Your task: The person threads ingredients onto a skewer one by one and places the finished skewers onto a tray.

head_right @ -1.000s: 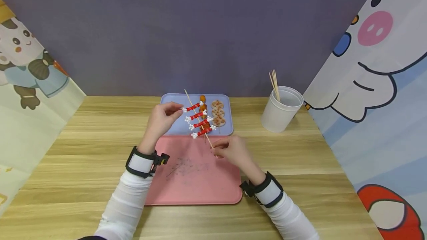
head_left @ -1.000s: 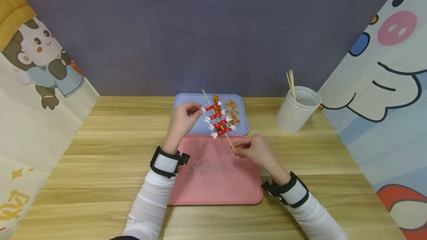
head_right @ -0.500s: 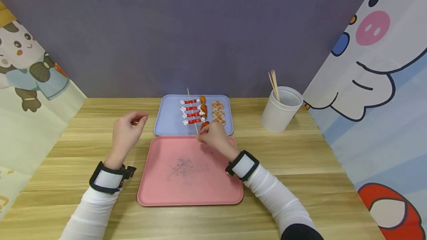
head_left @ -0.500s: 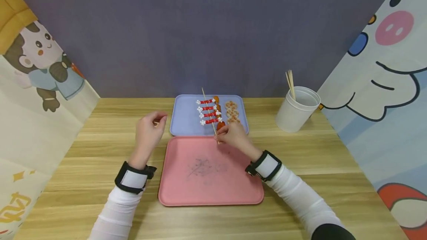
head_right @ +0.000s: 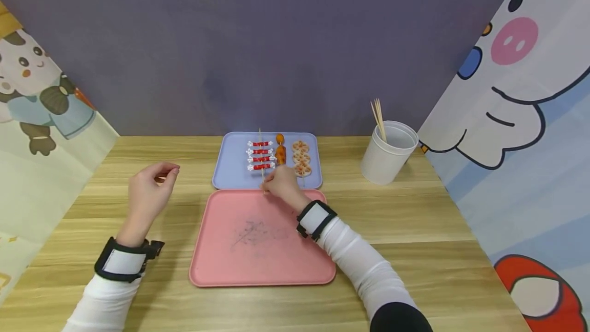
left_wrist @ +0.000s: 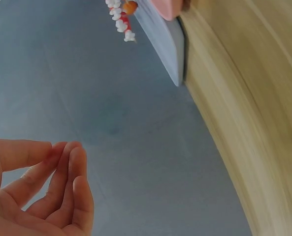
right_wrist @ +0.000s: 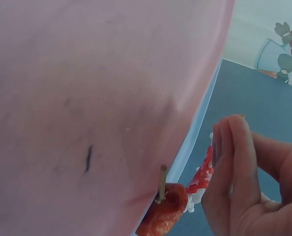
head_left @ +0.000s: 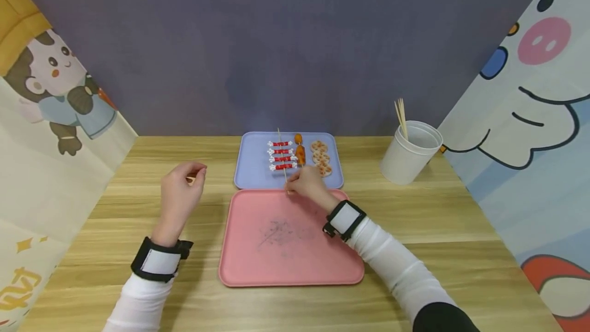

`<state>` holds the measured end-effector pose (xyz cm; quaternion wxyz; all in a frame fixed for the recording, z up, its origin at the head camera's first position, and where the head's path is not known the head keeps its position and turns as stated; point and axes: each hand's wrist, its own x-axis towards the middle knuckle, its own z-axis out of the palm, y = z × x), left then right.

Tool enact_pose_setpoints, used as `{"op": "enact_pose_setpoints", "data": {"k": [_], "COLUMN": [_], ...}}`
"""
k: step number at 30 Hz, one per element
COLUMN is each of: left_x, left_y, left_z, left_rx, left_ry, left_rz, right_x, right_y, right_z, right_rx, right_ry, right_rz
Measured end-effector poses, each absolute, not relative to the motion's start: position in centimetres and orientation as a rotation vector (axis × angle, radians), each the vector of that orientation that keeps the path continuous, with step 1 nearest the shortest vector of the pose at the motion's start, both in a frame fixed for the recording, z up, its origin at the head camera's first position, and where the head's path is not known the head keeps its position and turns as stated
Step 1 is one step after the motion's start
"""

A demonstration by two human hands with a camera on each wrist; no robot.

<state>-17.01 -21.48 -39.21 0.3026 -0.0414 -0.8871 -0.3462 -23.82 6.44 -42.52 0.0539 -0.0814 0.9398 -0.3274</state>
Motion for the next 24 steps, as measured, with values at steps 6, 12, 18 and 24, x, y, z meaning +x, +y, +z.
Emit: {"op": "enact_pose_setpoints", "data": {"k": [6, 12, 18, 24], "left_x": [-16.7, -16.6, -16.7, -16.8], "left_y": [-22.2, -22.3, -22.3, -22.4], "left_z": [-39.4, -39.1, -38.9, -39.0], "left_rx": [-0.117, -0.106, -0.089, -0.086], "left_ry": [-2.336, -2.34, -2.349, -2.347], "left_rz": [-0.885, -0.88, -0.878, -0.871], "right_x": [-24.4, -24.6, -24.7, -24.4], "right_y": [5.3, 4.7, 4.4, 4.3], "right_z": [-42.9, -43.0, -43.2, -43.3], "right_rx": [-0.236, -0.2, -0.195, -0.2], "right_ry": [2.888, 2.849, 2.808, 2.748], "right_rz": [-0.924, -0.924, -0.92, -0.935]}}
